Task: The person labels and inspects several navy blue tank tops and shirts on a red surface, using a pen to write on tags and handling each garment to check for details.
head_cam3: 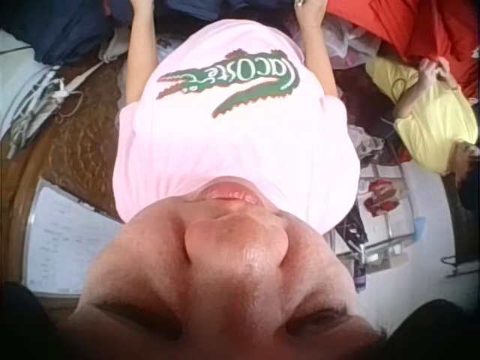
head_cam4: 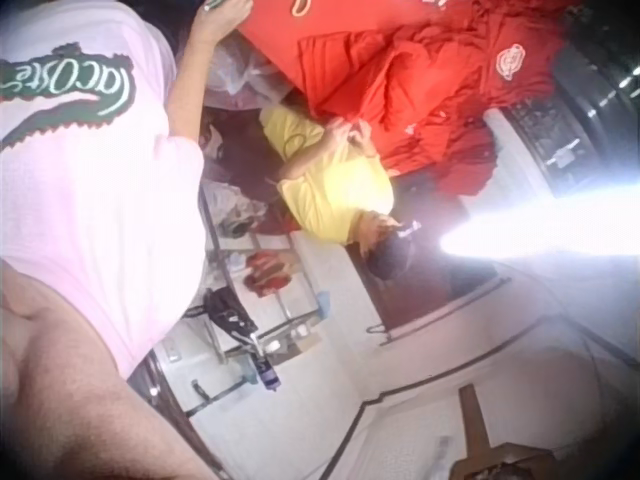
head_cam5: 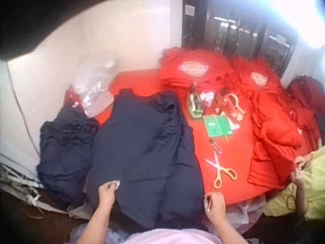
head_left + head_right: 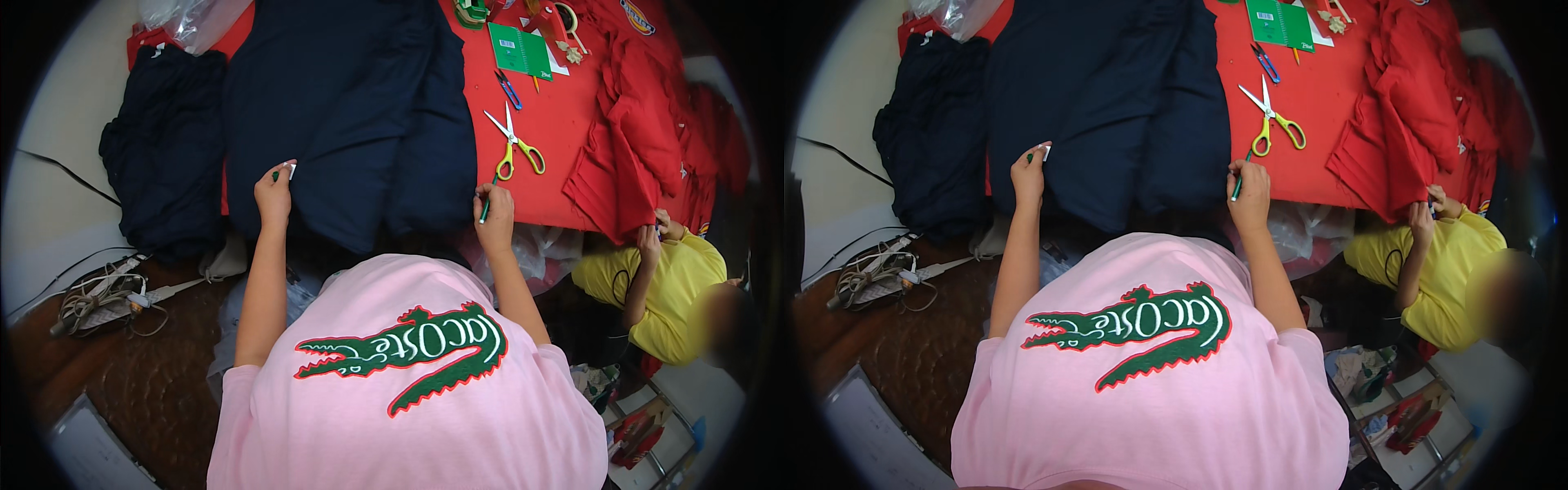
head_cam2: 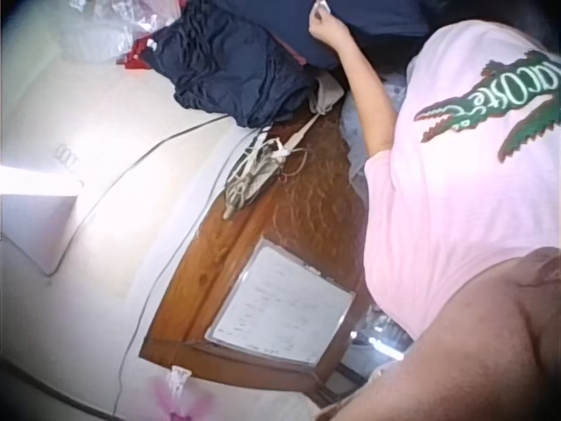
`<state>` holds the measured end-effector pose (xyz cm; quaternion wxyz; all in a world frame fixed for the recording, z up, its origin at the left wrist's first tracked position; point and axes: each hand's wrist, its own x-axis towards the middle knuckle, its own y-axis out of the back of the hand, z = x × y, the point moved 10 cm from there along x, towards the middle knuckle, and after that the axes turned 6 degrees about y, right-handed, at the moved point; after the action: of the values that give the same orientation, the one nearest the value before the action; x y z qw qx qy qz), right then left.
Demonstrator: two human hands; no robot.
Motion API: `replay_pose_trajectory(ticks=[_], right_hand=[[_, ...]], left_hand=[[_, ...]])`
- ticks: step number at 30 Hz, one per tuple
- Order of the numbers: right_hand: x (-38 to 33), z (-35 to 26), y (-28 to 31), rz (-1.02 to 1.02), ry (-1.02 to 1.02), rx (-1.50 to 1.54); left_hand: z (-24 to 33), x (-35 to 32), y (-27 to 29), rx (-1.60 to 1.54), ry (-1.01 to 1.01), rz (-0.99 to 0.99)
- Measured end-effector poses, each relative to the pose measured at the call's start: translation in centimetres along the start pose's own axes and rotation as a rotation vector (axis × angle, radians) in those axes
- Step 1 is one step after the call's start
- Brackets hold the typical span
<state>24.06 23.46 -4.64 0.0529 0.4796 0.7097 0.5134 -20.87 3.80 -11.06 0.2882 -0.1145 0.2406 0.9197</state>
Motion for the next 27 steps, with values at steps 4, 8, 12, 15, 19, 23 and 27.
replay_pose_trajectory(ticks=[4,8,12,15,19,23,27], right_hand=[[-1.3,2.5,1.2,0.124,-0.383,0.371],[3.3,-3.4,3.6,0.140,-0.276,0.768],[9.8,-14.1,0.4,-0.091,0.020,0.842],[12.7,-19.7,-5.7,-0.352,0.137,0.953],[16.6,-19.1,-9.1,-0.235,-0.029,1.340],[18.1,-17.1,-9.6,-0.244,-0.069,1.257],[15.5,-16.8,-12.4,-0.302,-0.093,1.137]], left_hand=[[2.5,-1.2,2.0,-0.050,-0.160,0.146],[6.1,-4.7,2.6,-0.318,-0.055,0.041],[6.6,-5.3,-0.4,-0.405,-0.007,-0.196],[5.8,-4.8,-3.3,-0.446,0.065,-0.330],[3.5,-3.9,-4.4,-0.473,0.166,-0.325],[4.1,-4.3,-4.6,-0.318,0.210,-0.282],[5.8,-5.1,-5.1,-0.276,0.060,-0.266]])
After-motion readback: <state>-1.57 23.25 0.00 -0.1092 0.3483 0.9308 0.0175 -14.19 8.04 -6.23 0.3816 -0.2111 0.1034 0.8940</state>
